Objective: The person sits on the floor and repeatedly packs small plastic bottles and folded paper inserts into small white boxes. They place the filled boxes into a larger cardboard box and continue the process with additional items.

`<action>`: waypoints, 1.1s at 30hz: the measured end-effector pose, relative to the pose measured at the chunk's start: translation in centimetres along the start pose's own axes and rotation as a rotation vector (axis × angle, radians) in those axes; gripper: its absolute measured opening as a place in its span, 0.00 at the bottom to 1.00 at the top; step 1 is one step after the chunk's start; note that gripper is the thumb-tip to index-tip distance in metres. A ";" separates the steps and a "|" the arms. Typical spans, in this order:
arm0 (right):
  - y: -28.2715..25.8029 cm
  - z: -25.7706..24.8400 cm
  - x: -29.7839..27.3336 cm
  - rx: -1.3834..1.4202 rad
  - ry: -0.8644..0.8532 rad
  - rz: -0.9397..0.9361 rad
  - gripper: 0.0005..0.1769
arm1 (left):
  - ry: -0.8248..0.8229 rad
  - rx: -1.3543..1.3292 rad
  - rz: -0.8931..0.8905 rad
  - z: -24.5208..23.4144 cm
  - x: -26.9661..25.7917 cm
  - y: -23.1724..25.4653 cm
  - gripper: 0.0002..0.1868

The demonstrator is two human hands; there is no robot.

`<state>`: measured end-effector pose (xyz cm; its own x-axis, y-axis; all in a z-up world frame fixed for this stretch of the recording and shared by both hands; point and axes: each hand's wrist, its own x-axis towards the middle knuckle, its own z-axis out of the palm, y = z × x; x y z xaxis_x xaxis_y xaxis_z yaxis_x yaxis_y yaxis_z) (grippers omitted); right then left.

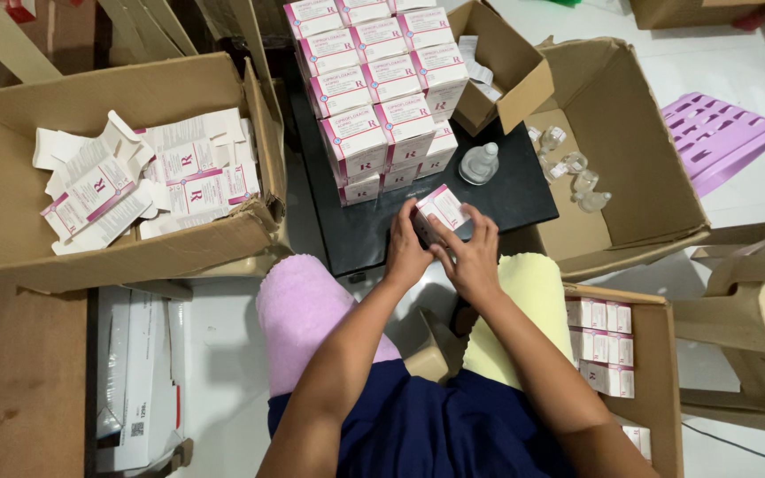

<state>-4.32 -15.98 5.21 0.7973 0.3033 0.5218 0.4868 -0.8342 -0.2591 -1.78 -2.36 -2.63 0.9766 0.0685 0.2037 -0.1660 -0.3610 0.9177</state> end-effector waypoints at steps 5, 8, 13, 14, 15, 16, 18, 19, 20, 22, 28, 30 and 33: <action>2.1 2.7 0.2 0.220 -0.030 0.206 0.34 | 0.032 0.030 0.027 1.3 0.0 -0.9 0.57; 4.1 3.9 1.8 0.283 0.011 0.245 0.30 | -0.005 0.039 0.096 1.8 -0.3 -2.0 0.55; 5.1 4.6 4.1 0.189 0.076 0.146 0.25 | -0.089 0.042 0.171 1.8 -0.2 -3.5 0.50; 5.2 4.5 4.3 0.192 0.047 0.136 0.26 | -0.095 0.029 0.171 1.8 -0.2 -3.6 0.49; 5.5 4.3 4.7 0.196 0.018 0.123 0.27 | -0.099 0.016 0.171 1.7 0.0 -3.7 0.49; 5.7 4.1 5.2 0.200 -0.010 0.110 0.28 | -0.108 0.003 0.160 1.6 0.2 -3.7 0.48; 6.6 3.1 6.0 0.228 -0.088 0.104 0.32 | -0.125 -0.023 0.131 1.2 0.3 -3.3 0.45; 7.0 2.5 6.3 0.241 -0.126 0.102 0.35 | -0.108 -0.028 0.140 1.0 0.4 -3.0 0.43; 7.3 1.8 6.4 0.257 -0.150 0.114 0.35 | -0.091 -0.033 0.150 0.8 0.5 -2.6 0.41; 7.6 -0.1 6.7 0.288 -0.198 0.140 0.35 | -0.024 -0.072 0.148 0.2 0.5 -1.6 0.37; 9.3 -5.6 11.5 0.327 -0.037 -0.021 0.37 | 0.535 0.163 0.268 -2.4 1.4 1.3 0.34; 9.5 -5.6 14.1 0.333 -0.103 -0.089 0.35 | 0.641 0.160 0.271 -4.1 2.5 1.6 0.36; 9.3 -4.4 16.9 0.390 -0.182 -0.117 0.32 | 0.678 0.172 0.208 -6.7 3.5 1.5 0.44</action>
<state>12.14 -20.66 15.22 0.7619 0.4906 0.4229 0.6476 -0.5642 -0.5121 0.44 3.55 1.75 0.6185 0.5234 0.5861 -0.2610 -0.5667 0.7815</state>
